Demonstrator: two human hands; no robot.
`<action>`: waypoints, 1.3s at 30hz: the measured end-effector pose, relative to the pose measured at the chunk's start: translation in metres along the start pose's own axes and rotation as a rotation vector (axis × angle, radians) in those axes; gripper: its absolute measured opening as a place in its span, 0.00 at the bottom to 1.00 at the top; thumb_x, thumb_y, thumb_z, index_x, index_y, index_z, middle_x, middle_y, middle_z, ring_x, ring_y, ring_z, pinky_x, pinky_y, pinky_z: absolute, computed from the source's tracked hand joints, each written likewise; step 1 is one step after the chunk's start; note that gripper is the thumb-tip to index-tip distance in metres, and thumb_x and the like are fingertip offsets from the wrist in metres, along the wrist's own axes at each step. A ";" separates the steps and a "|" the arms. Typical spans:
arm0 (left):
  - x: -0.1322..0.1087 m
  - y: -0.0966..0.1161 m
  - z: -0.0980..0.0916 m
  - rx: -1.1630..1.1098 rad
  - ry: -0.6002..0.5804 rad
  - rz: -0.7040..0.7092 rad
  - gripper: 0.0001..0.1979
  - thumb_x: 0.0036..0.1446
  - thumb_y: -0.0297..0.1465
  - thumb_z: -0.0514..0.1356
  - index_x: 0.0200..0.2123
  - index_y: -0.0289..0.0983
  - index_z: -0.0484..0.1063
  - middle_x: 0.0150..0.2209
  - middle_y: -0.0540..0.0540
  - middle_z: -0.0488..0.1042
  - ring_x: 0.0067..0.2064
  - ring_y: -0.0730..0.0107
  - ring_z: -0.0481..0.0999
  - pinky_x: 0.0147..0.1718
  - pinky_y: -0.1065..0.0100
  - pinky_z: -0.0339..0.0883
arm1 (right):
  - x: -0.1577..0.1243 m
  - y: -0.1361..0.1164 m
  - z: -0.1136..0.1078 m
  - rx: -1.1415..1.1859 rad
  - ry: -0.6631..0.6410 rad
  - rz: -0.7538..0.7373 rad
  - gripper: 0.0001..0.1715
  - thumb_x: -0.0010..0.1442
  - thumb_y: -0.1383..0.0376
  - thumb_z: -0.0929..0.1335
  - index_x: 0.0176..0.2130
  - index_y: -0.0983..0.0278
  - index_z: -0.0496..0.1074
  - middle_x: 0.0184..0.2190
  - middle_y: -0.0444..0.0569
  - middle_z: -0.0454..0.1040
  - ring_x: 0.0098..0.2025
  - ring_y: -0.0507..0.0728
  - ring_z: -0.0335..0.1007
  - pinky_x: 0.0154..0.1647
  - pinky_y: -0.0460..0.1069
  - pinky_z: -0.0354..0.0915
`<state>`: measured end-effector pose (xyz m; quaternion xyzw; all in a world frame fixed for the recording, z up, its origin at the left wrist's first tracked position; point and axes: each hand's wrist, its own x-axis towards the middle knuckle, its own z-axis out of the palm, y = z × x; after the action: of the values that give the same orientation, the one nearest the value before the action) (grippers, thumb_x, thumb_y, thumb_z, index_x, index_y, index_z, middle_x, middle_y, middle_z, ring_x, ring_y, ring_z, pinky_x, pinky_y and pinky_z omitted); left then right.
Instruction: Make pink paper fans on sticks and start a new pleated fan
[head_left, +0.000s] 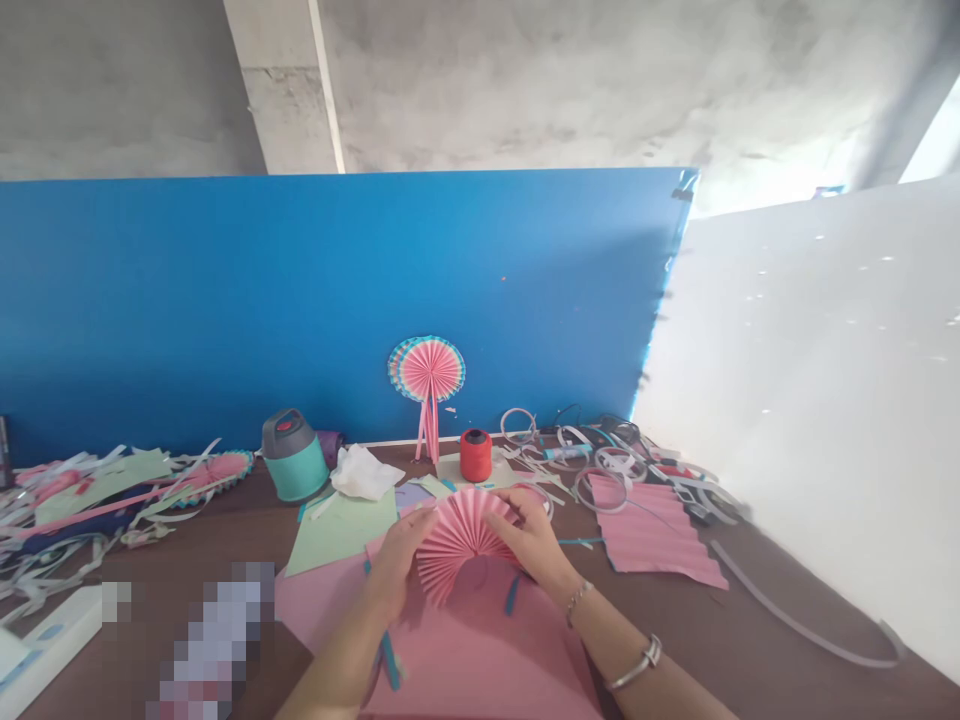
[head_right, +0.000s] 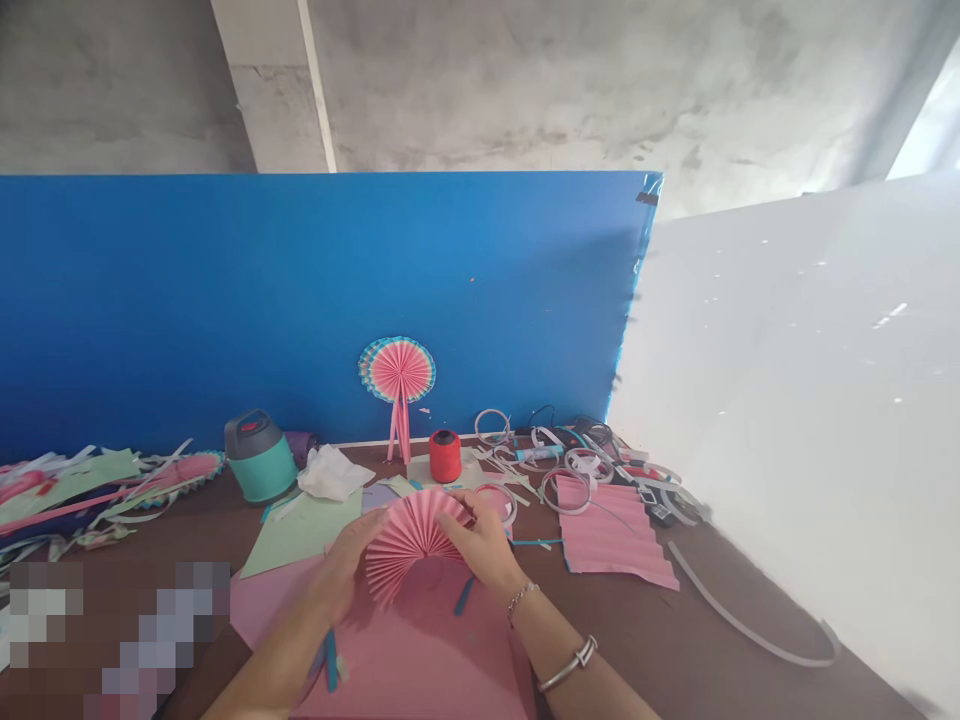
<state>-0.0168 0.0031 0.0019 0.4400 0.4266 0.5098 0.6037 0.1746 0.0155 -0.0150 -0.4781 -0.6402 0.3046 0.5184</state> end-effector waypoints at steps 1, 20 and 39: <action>0.000 0.000 0.001 -0.003 -0.029 -0.005 0.20 0.45 0.42 0.65 0.39 0.36 0.75 0.39 0.43 0.78 0.45 0.53 0.75 0.43 0.61 0.68 | 0.000 0.001 0.000 -0.004 -0.015 0.003 0.16 0.53 0.59 0.67 0.41 0.64 0.73 0.35 0.49 0.75 0.33 0.55 0.68 0.33 0.49 0.65; 0.000 -0.006 0.006 0.106 0.017 0.022 0.15 0.41 0.40 0.66 0.27 0.35 0.72 0.24 0.49 0.71 0.27 0.69 0.70 0.27 0.70 0.63 | -0.003 0.004 0.003 -0.082 -0.130 0.002 0.19 0.53 0.60 0.67 0.45 0.63 0.72 0.38 0.50 0.75 0.36 0.57 0.70 0.36 0.50 0.65; 0.005 -0.012 0.002 0.073 0.018 0.047 0.15 0.41 0.40 0.66 0.28 0.35 0.73 0.26 0.49 0.73 0.30 0.67 0.72 0.30 0.69 0.64 | -0.005 0.003 0.005 -0.111 -0.040 -0.016 0.20 0.53 0.61 0.66 0.46 0.63 0.70 0.32 0.46 0.72 0.29 0.53 0.65 0.30 0.47 0.63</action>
<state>-0.0115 0.0063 -0.0098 0.4671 0.4399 0.5118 0.5713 0.1705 0.0125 -0.0211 -0.4947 -0.6704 0.2738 0.4805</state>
